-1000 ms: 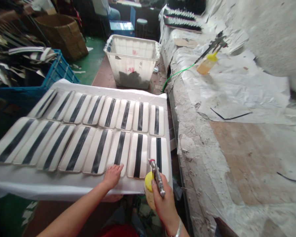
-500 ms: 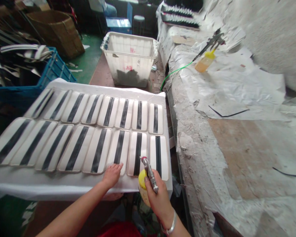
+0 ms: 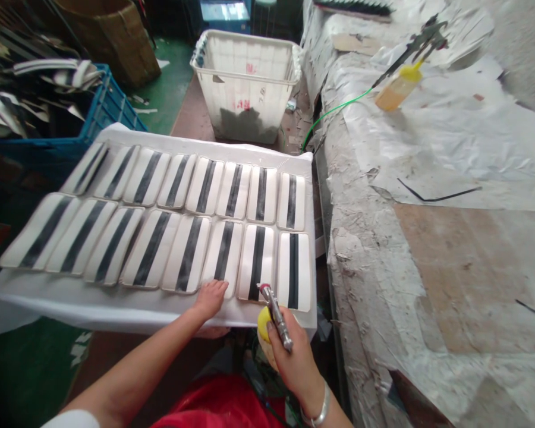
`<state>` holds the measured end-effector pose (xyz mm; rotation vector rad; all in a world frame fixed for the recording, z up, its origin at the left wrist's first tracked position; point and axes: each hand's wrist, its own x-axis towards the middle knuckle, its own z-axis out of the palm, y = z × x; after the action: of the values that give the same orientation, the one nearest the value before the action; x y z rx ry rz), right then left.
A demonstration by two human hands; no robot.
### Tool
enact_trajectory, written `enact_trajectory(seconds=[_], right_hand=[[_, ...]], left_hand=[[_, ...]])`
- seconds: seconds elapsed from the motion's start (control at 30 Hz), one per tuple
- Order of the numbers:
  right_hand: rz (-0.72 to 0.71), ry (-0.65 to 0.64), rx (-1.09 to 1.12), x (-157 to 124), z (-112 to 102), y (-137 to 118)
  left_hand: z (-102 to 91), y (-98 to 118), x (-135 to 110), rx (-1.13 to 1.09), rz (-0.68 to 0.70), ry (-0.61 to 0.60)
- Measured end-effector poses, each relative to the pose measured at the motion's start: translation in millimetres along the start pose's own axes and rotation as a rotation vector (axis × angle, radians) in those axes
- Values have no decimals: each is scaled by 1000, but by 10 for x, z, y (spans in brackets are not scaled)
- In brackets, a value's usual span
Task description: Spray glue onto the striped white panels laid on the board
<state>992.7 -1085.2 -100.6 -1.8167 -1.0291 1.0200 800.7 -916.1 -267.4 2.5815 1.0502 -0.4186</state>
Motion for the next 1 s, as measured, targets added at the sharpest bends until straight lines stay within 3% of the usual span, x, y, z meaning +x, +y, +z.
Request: enact_trajectory(seconds=[0.63,1.0], right_hand=[[25,-54,15,-451,179,59],[-70,37,-20,-416,258,11]], left_hand=[[22,-92,-55,61,74,45],[22,-79,-93,61,67,43]])
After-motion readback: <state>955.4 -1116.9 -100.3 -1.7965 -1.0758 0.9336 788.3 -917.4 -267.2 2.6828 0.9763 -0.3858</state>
